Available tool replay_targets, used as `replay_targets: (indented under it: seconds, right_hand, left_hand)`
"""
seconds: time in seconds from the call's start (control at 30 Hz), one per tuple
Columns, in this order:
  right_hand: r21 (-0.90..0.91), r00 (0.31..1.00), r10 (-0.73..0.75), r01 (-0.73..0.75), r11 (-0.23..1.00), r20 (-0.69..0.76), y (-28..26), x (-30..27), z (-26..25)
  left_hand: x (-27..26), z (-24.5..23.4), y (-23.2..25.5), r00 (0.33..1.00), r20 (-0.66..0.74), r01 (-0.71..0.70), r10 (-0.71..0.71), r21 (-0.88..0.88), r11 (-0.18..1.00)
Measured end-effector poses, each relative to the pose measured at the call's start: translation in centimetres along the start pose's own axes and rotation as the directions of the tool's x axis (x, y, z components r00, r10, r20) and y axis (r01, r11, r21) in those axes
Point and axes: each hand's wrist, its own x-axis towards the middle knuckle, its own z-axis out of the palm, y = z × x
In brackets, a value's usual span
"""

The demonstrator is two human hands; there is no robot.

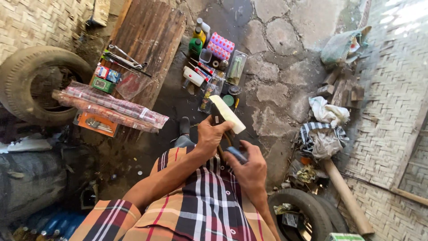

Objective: The person is inspecting a wrench and writing information on a small piece of paper.

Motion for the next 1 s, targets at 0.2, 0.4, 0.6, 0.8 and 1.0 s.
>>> replay_targets:
  seconds: [0.2,0.4,0.6,0.8,1.0]
  right_hand:
    - [-0.245,0.992,-0.127,0.124,0.961,0.004,-1.7,1.0,1.0]
    - [-0.288,0.988,-0.152,0.149,0.946,0.012,-1.5,1.5,1.6]
    - [-0.109,0.938,-0.346,0.344,0.933,0.003,0.8,2.1,1.5]
    - [-0.11,0.92,-0.389,0.392,0.913,0.049,1.4,1.9,0.4]
    - [-0.075,0.924,-0.368,0.376,0.923,0.104,1.8,1.7,0.4]
  left_hand:
    - [0.4,0.9,0.2,0.998,-0.053,-0.051,0.045,-0.118,0.992]
    - [-0.3,1.5,0.1,0.996,-0.058,-0.082,0.073,-0.17,0.982]
    - [0.9,0.5,-0.7,0.999,-0.037,-0.022,0.014,-0.232,0.972]
    - [2.7,-1.0,-1.0,0.992,-0.105,-0.082,0.069,-0.127,0.988]
    - [4.1,-2.9,1.1,0.962,-0.21,-0.214,0.175,-0.18,0.96]
